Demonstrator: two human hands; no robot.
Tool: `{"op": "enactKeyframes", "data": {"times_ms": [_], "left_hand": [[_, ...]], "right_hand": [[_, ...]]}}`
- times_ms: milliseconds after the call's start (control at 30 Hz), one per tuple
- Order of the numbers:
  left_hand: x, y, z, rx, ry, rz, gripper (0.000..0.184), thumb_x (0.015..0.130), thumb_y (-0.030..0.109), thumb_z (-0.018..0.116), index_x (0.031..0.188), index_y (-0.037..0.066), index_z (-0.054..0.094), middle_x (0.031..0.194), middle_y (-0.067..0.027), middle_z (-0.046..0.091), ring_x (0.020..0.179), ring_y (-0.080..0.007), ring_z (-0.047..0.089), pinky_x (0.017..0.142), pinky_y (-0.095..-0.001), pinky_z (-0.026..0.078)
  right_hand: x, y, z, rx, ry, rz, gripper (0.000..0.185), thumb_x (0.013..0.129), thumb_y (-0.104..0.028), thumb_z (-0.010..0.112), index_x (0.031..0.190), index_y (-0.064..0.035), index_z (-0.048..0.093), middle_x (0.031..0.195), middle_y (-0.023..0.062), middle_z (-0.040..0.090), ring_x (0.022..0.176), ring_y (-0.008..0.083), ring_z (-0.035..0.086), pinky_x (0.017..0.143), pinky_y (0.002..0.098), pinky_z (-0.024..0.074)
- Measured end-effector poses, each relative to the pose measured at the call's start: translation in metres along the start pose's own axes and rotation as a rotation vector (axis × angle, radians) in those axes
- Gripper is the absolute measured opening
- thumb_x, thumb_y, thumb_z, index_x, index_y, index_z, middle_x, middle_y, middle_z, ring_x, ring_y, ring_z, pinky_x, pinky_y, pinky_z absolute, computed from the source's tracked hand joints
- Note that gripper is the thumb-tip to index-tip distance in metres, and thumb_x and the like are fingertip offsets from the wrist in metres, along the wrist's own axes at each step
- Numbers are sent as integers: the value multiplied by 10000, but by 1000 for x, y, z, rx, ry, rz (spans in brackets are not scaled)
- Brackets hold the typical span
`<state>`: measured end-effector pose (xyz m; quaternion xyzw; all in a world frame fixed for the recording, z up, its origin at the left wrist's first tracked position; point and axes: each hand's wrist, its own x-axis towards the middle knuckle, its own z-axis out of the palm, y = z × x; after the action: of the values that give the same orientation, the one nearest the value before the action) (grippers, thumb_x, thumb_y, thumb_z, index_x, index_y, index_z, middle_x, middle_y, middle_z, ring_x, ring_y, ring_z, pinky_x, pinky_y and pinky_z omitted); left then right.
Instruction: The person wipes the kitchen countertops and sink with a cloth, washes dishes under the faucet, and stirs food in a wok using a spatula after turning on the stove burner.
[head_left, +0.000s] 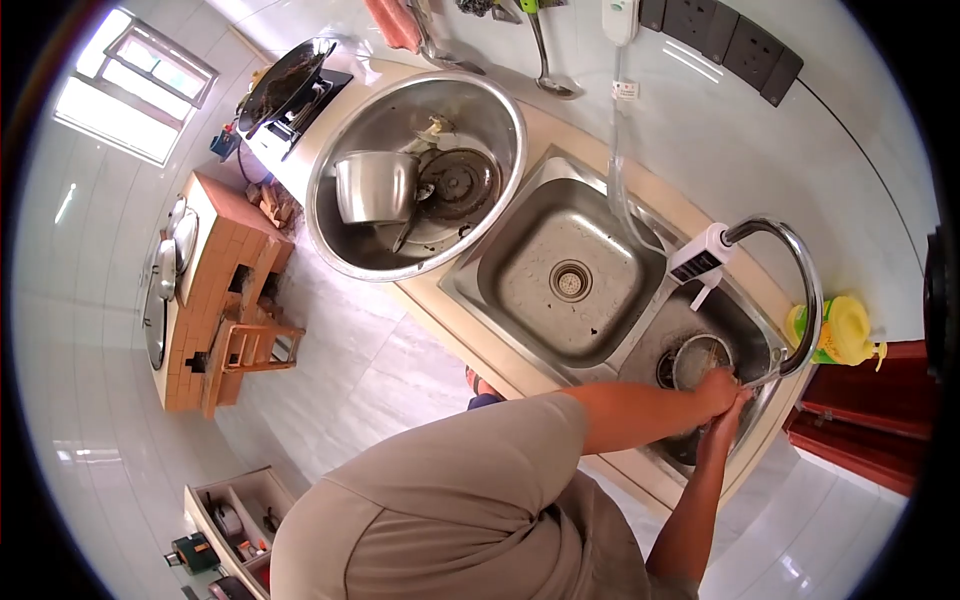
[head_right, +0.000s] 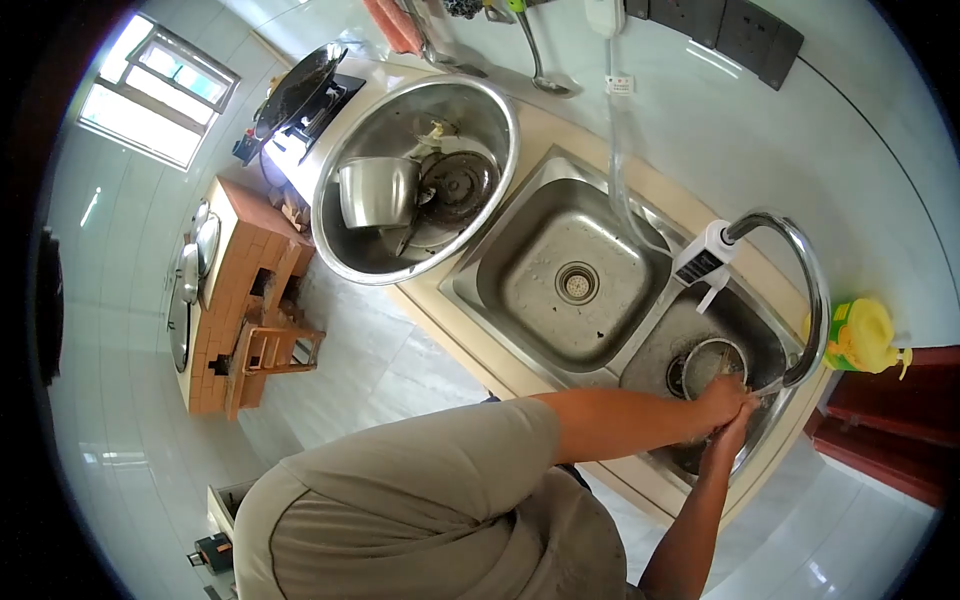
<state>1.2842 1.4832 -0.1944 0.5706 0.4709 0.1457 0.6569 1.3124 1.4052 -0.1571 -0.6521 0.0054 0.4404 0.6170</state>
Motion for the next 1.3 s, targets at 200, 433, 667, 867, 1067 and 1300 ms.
{"op": "enactKeyframes", "data": {"times_ms": [200,433,667,867,1067,1300], "left_hand": [[5,-7,0,428,-281,149,313,906,260,681,1068,2,757,1033,-246,744,1033,-426,722,884,-523,583],[-13,-20,-18,648,2,134,394,1022,406,540,1206,112,726,1220,-195,718,1161,-385,677,1025,-532,500],[-72,8,-92,876,-25,458,612,1081,272,467,1655,167,285,1653,-214,375,1489,-408,390,1216,-514,293],[-64,-16,-122,240,-199,7,741,1030,284,609,1669,169,250,1480,-250,585,1245,-371,651,1030,-376,503],[-69,-43,-137,464,-115,290,810,949,330,688,1621,62,322,1253,-286,677,1099,-414,689,962,-481,522],[-82,-32,-154,577,-151,316,689,971,288,695,1574,94,425,1393,-256,606,1120,-362,668,963,-442,540]], "right_hand": [[-58,-3,9,123,-90,-55,660,1089,-584,469,1518,-84,512,1483,66,588,1344,230,574,1108,397,455],[-26,14,41,480,-79,23,377,1128,-353,453,1385,-129,615,1394,58,647,1268,247,621,1107,432,491],[61,67,30,652,-192,30,275,1068,-244,575,1278,-75,633,1144,94,719,1009,274,703,899,439,592],[51,54,62,-61,135,-154,113,994,-126,679,1078,-56,707,914,60,701,672,136,628,554,316,526],[45,60,50,-272,241,-180,323,999,-334,701,914,-22,716,730,48,649,615,185,602,519,352,442],[27,45,36,144,60,111,159,1000,-242,681,1059,-97,654,759,47,643,585,200,645,432,352,434]]}}
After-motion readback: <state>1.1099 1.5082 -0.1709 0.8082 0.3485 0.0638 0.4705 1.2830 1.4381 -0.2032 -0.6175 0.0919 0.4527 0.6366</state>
